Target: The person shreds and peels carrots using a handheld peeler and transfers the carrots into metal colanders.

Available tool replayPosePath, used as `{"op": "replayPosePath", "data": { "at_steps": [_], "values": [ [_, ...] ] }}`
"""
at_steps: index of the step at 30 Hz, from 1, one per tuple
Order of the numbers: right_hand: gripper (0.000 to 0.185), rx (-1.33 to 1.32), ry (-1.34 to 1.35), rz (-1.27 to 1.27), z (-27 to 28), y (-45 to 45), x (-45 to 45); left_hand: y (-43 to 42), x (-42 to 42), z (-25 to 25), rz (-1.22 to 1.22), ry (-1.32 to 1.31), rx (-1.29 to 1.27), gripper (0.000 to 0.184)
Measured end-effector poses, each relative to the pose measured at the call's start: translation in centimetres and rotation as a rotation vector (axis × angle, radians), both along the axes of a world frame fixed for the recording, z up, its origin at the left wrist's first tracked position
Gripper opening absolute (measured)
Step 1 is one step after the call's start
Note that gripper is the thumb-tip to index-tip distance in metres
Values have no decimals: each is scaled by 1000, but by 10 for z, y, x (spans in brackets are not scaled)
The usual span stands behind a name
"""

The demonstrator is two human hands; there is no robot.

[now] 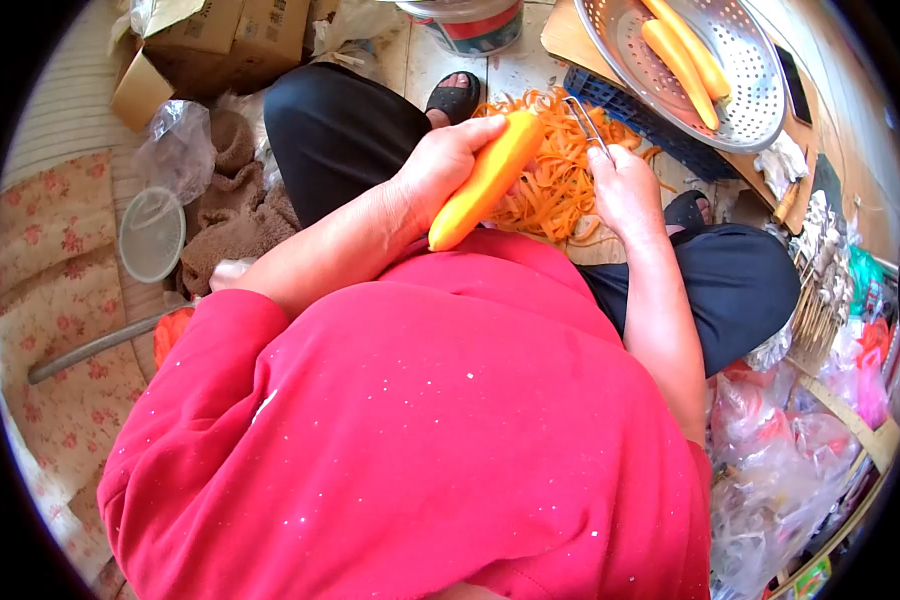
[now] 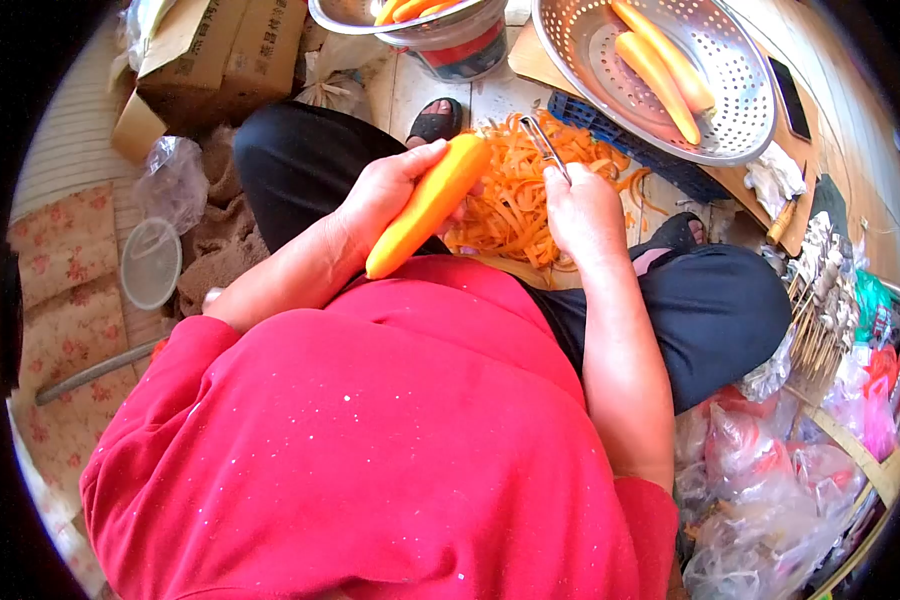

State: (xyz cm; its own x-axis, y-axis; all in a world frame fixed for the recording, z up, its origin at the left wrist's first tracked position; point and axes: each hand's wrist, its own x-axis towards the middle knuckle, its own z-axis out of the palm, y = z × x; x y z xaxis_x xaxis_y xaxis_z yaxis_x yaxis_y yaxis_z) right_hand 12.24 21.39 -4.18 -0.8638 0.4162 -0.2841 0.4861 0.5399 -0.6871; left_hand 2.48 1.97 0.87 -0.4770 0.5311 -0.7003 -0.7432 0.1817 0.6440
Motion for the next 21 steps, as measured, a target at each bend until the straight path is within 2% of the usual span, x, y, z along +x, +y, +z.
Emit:
{"op": "replayPosePath", "data": {
  "at_steps": [2, 5, 8, 9, 12, 16, 18, 19, 21],
  "values": [
    [34, -80, 36, -5, -2, -8, 1, -5, -10, -9, 45, -100, 76, 48],
    [31, -189, 121, -7, 12, -24, 7, -5, -24, -17, 101, -201, 222, 46],
    [22, -182, 345, 128, 35, -47, 16, -5, -39, -46, 187, -254, 302, 45],
    [20, -234, 370, 161, 37, -54, 18, -1, -39, -43, 189, -252, 304, 45],
    [18, -168, 486, 317, 39, -63, 21, 6, -39, -39, 303, -320, 252, 45],
    [19, -103, 480, 325, 36, -61, 19, 6, -36, -43, 206, -351, 340, 44],
    [22, -43, 398, 199, 30, -58, 15, 15, -22, -37, 299, -179, 161, 44],
    [25, -66, 313, 140, 24, -50, 11, 10, -16, -19, 140, -164, 48, 45],
    [27, -56, 151, 0, 5, -28, 2, 9, 1, -5, 84, -254, 165, 47]
  ]
}}
